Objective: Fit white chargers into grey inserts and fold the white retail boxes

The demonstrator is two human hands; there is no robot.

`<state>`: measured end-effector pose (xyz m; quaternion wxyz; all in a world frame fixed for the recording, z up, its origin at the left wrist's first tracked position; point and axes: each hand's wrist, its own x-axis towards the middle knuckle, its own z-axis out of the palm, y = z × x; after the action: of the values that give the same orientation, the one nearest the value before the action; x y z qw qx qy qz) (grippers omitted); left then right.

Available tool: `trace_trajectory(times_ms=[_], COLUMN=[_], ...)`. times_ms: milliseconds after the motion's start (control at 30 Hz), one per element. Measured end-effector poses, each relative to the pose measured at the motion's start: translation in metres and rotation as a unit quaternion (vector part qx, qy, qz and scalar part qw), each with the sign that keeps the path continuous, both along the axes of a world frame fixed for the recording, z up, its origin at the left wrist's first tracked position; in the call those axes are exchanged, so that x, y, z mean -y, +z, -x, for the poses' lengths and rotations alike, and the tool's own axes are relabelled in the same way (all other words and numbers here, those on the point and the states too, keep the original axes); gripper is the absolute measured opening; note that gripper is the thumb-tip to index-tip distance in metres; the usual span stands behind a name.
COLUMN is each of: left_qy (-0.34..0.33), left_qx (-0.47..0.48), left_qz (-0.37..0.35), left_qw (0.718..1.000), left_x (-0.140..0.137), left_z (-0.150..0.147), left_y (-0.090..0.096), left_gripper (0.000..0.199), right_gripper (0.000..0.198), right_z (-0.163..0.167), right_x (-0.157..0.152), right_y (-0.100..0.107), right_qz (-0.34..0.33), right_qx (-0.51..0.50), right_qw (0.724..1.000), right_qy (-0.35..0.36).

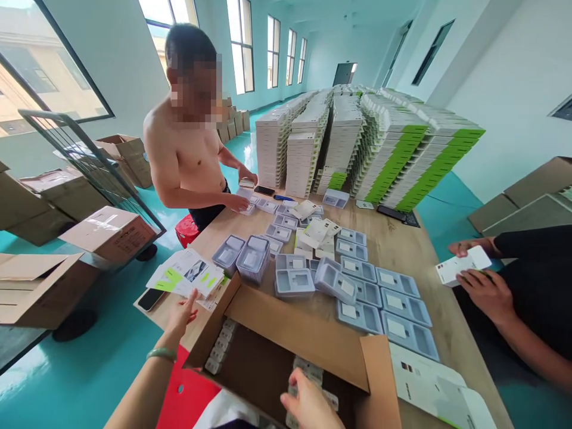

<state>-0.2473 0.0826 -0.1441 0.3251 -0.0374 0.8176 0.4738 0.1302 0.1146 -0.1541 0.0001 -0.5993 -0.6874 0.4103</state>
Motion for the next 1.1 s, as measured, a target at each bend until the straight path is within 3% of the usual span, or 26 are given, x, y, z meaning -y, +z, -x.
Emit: trace_trajectory(times_ms=[100,200,400,567,700,767,833,967,1100], left_qy=[0.026,0.055,0.102,0.08,-0.048,-0.138,-0.233,-0.384,-0.461], left_qx=[-0.019,-0.01,0.032,0.015,0.022,0.037,0.031,-0.01,-0.101], left_qz=[-0.016,-0.045,-0.088,-0.158,-0.224,-0.246,-0.255,-0.235,-0.227], left_qw=[0.999,0.997,0.99,0.984,0.973,0.959,0.938,0.893,0.852], left_x=[-0.002,-0.005,0.009,0.035,0.038,0.028,0.015,-0.005,-0.014], left_z=[0.017,0.035,0.046,0.038,0.015,-0.005,-0.029,-0.075,-0.098], left_y=[0.002,0.006,0.014,0.042,0.072,0.082,0.09,0.104,0.113], left_gripper=[0.026,0.021,0.02,0.006,0.031,0.046,0.049,0.047,0.044], right_gripper=[0.017,0.024,0.03,0.028,0.026,0.027,0.026,0.034,0.027], right_z=[0.005,0.016,0.036,0.034,0.041,0.049,0.059,0.071,0.063], right_x=[0.01,0.017,0.019,0.008,-0.006,-0.014,-0.022,-0.041,-0.053], right_y=[0.02,0.039,0.052,0.062,0.101,0.131,0.16,0.197,0.206], right_qz=[0.083,0.082,0.073,0.046,-0.025,-0.108,-0.23,-0.429,-0.465], right_qx=[0.025,0.066,0.084,0.042,-0.146,-0.239,-0.284,-0.233,-0.121], right_qw=[0.991,0.981,0.983,0.992,0.986,0.963,0.929,0.869,0.877], right_qy=[0.104,0.162,0.144,0.109,0.072,0.06,0.057,0.077,0.008])
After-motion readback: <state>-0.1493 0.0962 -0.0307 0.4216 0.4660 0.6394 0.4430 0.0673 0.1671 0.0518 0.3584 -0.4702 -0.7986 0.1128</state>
